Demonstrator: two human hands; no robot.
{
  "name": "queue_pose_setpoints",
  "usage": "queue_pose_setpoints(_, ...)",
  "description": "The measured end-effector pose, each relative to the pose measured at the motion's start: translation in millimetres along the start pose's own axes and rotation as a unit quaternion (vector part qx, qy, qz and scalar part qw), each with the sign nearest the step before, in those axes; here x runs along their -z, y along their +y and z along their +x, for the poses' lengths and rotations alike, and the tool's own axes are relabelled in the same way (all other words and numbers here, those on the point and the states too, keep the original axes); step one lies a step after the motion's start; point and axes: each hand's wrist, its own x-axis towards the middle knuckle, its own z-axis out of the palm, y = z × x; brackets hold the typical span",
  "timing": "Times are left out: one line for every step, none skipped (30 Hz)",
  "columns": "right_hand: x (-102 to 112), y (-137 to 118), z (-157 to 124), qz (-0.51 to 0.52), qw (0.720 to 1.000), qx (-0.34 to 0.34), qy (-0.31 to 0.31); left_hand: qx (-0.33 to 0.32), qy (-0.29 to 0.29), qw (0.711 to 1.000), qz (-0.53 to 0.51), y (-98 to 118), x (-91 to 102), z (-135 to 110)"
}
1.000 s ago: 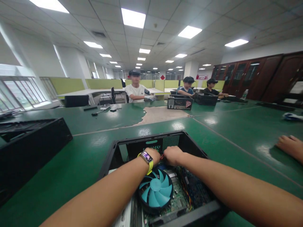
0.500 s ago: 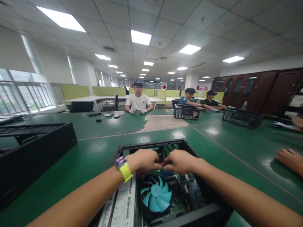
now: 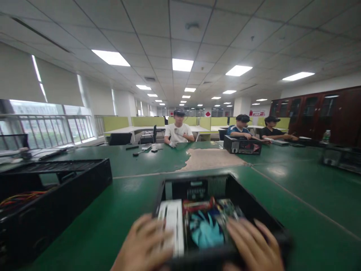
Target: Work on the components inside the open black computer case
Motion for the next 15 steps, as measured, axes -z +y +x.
queue_pose_setpoints(0, -3, 37, -0.019, 0.999, -0.027, -0.030, 0.086, -0.006, 0.996, 0.037, -4, -4.3, 31)
queue_pose_setpoints(-1, -9, 72, -0.040, 0.994, -0.087, -0.059, 0.228, 0.017, 0.971, 0.071, -6, -11.0, 60)
queue_pose_setpoints(0, -19, 101, -0.042, 0.992, -0.105, -0.064, 0.335, 0.022, 0.939, 0.072, -6, -19.9, 86)
queue_pose_setpoints(0, -31, 122, -0.037, 0.991, -0.106, -0.078, 0.376, 0.013, 0.926, 0.039, -3, -30.2, 105)
queue_pose_setpoints(2, -45, 134, -0.032, 0.991, -0.093, -0.087, 0.376, -0.009, 0.926, 0.017, 3, -40.7, 116)
queue_pose_setpoints(5, -58, 136, -0.019, 0.994, -0.063, -0.090, 0.369, -0.032, 0.929, -0.014, 11, -50.4, 119)
queue_pose_setpoints(7, -70, 128, 0.004, 0.995, -0.030, -0.091, 0.355, -0.054, 0.933, -0.042, 19, -58.8, 114)
queue_pose_setpoints(8, -79, 111, 0.040, 0.995, 0.000, -0.089, 0.346, -0.075, 0.933, -0.062, 27, -65.9, 103)
queue_pose_setpoints(6, -84, 89, 0.086, 0.993, 0.013, -0.085, 0.347, -0.092, 0.930, -0.077, 33, -71.7, 86)
queue_pose_setpoints(2, -84, 63, 0.137, 0.986, 0.009, -0.090, 0.354, -0.104, 0.925, -0.096, 36, -76.6, 67)
queue_pose_setpoints(-6, -81, 36, 0.186, 0.976, -0.014, -0.109, 0.366, -0.114, 0.915, -0.125, 38, -80.7, 46)
queue_pose_setpoints(-16, -74, 8, 0.225, 0.963, -0.044, -0.144, 0.380, -0.121, 0.902, -0.168, 38, -84.1, 26)
queue_pose_setpoints(-26, -65, -17, 0.251, 0.947, -0.069, -0.187, 0.396, -0.125, 0.882, -0.222, 38, -86.9, 7)
queue_pose_setpoints(-35, -56, -39, 0.265, 0.934, -0.082, -0.224, 0.411, -0.133, 0.857, -0.280, 37, -89.0, -9)
queue_pose_setpoints(-42, -48, -59, 0.272, 0.925, -0.083, -0.251, 0.423, -0.145, 0.830, -0.333, 37, -90.5, -22)
